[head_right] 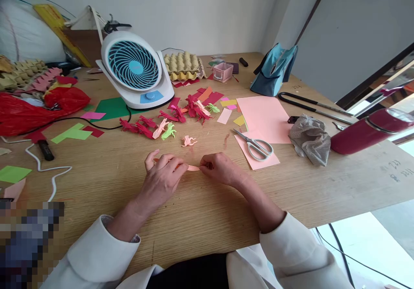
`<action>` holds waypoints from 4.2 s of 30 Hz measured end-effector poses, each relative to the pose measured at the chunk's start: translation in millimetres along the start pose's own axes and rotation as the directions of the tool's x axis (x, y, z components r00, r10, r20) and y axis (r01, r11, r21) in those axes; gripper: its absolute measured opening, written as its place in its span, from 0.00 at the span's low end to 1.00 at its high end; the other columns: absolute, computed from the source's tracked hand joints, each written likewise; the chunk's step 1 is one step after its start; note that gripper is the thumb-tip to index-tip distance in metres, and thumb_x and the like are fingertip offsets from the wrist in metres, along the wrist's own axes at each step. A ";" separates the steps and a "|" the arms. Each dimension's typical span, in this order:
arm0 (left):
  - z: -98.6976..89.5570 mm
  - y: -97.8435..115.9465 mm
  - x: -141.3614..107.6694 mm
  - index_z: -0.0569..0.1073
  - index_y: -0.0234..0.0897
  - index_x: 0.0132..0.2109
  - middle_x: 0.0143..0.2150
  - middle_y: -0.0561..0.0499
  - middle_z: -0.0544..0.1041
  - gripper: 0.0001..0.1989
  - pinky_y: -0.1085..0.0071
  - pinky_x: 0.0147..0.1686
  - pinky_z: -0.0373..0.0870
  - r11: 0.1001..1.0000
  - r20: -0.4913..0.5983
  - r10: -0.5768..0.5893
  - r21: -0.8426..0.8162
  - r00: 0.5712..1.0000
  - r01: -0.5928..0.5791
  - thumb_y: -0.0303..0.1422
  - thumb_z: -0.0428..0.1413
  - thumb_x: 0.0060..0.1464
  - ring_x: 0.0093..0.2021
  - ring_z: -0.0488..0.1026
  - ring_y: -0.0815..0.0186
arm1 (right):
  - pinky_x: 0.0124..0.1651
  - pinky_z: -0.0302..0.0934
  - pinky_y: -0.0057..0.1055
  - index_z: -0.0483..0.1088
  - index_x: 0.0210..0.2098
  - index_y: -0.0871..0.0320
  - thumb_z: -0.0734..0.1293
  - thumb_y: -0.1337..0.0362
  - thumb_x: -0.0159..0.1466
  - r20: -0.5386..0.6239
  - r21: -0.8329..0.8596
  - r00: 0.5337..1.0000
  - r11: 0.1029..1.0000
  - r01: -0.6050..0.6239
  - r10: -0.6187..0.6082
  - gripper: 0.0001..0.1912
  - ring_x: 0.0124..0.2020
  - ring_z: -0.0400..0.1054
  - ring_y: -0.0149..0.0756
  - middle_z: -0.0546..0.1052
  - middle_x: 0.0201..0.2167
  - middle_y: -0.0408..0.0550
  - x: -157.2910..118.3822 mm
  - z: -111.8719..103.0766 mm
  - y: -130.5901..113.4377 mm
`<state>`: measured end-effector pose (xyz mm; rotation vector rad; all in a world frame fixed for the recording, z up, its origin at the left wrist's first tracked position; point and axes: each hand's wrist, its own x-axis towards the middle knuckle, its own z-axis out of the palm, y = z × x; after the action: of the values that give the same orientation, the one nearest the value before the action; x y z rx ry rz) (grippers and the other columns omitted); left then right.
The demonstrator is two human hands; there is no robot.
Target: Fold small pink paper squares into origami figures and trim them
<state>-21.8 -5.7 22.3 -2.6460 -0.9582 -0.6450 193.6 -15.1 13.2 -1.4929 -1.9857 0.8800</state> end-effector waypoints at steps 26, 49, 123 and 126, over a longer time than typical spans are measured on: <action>9.2 -4.8 -2.7 0.70 0.39 0.37 0.34 0.51 0.75 0.07 0.51 0.58 0.51 0.992 0.107 -0.058 -0.104 0.993 0.069 0.29 0.49 0.64 0.40 0.67 0.61 | 0.31 0.55 0.24 0.74 0.33 0.60 0.62 0.74 0.58 0.105 -0.056 0.993 0.997 0.053 -0.047 0.09 0.27 0.64 0.28 0.75 0.27 0.43 -2.5 -2.9 -0.3; 11.5 -4.8 -2.6 0.72 0.39 0.40 0.37 0.51 0.77 0.09 0.57 0.50 0.54 0.940 0.157 -0.101 -0.308 0.982 0.146 0.26 0.47 0.63 0.40 0.68 0.62 | 0.28 0.54 0.25 0.69 0.30 0.59 0.63 0.67 0.60 0.075 0.092 0.997 0.996 0.000 -0.007 0.04 0.25 0.62 0.28 0.70 0.23 0.39 -1.3 2.7 4.5; 24.2 -13.0 -6.5 0.70 0.38 0.31 0.31 0.56 0.77 0.06 0.64 0.44 0.53 0.862 0.386 -0.282 -0.300 0.878 0.409 0.27 0.54 0.57 0.35 0.72 0.66 | 0.46 0.65 0.40 0.67 0.54 0.62 0.60 0.70 0.68 -0.058 -0.565 0.966 0.806 0.177 -0.253 0.15 0.41 0.64 0.43 0.72 0.41 0.55 -48.7 36.7 2.6; 23.2 -13.0 -5.8 0.70 0.38 0.32 0.31 0.56 0.76 0.06 0.64 0.44 0.52 0.867 0.390 -0.275 -0.295 0.879 0.402 0.27 0.53 0.58 0.35 0.71 0.66 | 0.45 0.66 0.40 0.67 0.55 0.62 0.59 0.69 0.69 -0.064 -0.552 0.968 0.816 0.169 -0.243 0.16 0.41 0.64 0.42 0.71 0.41 0.55 -43.5 36.9 4.3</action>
<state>-26.8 9.7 0.3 -3.0082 -1.5786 -0.4868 181.7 -63.4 -15.1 -1.5215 -2.3579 0.1077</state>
